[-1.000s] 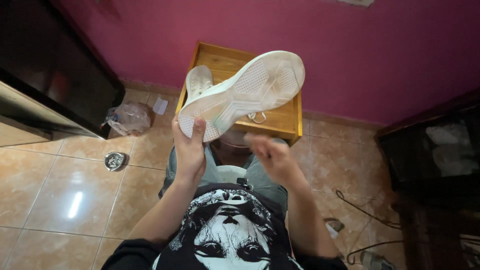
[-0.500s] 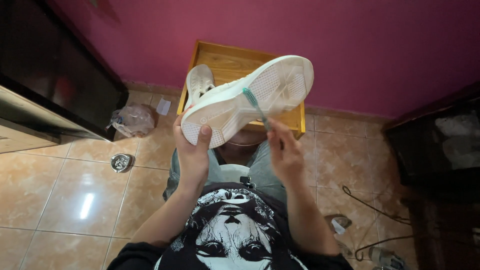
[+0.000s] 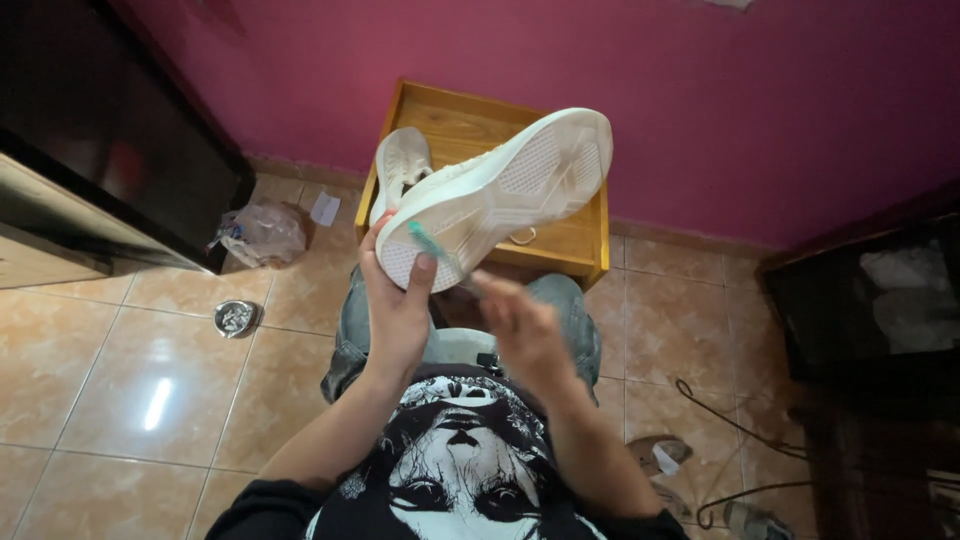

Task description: The person is cleaning a white sneaker by scrubbing the midsole and upper with a toothbrush and cleaning solution.

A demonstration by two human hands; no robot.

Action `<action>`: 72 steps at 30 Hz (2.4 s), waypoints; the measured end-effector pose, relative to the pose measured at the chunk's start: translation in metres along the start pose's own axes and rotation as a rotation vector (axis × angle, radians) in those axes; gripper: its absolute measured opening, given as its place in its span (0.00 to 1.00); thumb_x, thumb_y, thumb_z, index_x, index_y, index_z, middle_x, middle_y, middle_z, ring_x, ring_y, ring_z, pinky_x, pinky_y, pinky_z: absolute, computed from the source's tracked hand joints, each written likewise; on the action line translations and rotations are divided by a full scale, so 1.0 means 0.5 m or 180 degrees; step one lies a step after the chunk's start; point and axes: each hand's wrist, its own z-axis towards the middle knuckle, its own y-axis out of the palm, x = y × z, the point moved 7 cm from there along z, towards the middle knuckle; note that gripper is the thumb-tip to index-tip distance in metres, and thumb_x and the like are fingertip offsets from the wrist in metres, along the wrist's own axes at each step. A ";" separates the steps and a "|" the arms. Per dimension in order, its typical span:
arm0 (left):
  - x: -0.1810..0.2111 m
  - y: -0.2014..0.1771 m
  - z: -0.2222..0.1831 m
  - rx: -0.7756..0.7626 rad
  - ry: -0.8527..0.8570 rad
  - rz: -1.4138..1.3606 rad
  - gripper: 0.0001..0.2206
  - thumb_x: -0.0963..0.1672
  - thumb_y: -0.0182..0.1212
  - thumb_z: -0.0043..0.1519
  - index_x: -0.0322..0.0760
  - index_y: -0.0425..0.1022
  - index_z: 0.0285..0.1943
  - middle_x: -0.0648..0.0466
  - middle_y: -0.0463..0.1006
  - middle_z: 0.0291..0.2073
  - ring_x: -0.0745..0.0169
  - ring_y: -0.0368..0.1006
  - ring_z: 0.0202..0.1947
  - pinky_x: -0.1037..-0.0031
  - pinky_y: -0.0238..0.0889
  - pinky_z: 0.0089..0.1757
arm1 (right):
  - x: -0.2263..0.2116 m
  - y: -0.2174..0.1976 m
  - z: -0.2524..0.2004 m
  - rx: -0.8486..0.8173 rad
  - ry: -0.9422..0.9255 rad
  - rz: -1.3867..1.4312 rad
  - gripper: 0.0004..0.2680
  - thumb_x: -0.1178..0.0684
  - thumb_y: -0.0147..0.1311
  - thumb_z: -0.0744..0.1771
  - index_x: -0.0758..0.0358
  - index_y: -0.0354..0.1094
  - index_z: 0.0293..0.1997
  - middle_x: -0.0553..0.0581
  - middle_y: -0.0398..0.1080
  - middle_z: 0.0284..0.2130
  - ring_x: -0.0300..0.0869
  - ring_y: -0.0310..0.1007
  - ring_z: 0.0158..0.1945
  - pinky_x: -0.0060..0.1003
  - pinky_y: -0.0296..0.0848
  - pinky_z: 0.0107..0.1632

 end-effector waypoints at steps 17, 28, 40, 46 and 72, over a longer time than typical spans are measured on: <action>-0.025 0.002 -0.003 -0.0369 0.0385 -0.0080 0.29 0.39 0.57 0.68 0.36 0.45 0.74 0.42 0.43 0.74 0.45 0.50 0.71 0.51 0.55 0.64 | -0.036 -0.014 0.012 0.0006 0.0116 -0.0170 0.11 0.49 0.51 0.70 0.48 0.76 0.57 0.56 0.72 0.17 0.45 0.68 0.16 0.40 0.70 0.25; -0.026 0.011 -0.011 -0.0413 0.0433 0.0032 0.28 0.38 0.56 0.69 0.35 0.45 0.75 0.41 0.45 0.74 0.44 0.48 0.72 0.51 0.51 0.66 | -0.050 -0.032 0.026 0.0144 -0.0040 -0.0282 0.12 0.57 0.52 0.68 0.50 0.76 0.57 0.55 0.75 0.23 0.45 0.75 0.23 0.39 0.76 0.34; -0.020 0.005 -0.004 -0.0507 0.0345 -0.0280 0.30 0.36 0.54 0.69 0.37 0.42 0.77 0.43 0.49 0.71 0.51 0.54 0.68 0.54 0.54 0.66 | -0.046 -0.014 0.029 -0.0140 -0.0055 -0.0300 0.11 0.57 0.53 0.68 0.50 0.76 0.55 0.52 0.76 0.25 0.46 0.77 0.26 0.40 0.76 0.35; -0.063 0.021 -0.004 -0.0604 -0.0137 -0.0615 0.29 0.38 0.53 0.69 0.36 0.43 0.78 0.44 0.57 0.66 0.55 0.59 0.64 0.57 0.62 0.61 | -0.049 -0.045 0.041 0.0152 0.0161 -0.0376 0.10 0.55 0.57 0.68 0.51 0.76 0.55 0.54 0.79 0.26 0.40 0.74 0.23 0.37 0.75 0.33; -0.021 -0.016 0.009 -0.0118 -0.0440 -0.1524 0.28 0.42 0.47 0.71 0.46 0.41 0.79 0.41 0.62 0.65 0.42 0.72 0.60 0.45 0.72 0.55 | -0.104 -0.163 0.045 0.0410 -0.0293 -0.1054 0.10 0.61 0.51 0.69 0.56 0.74 0.55 0.52 0.69 0.18 0.40 0.60 0.16 0.33 0.66 0.26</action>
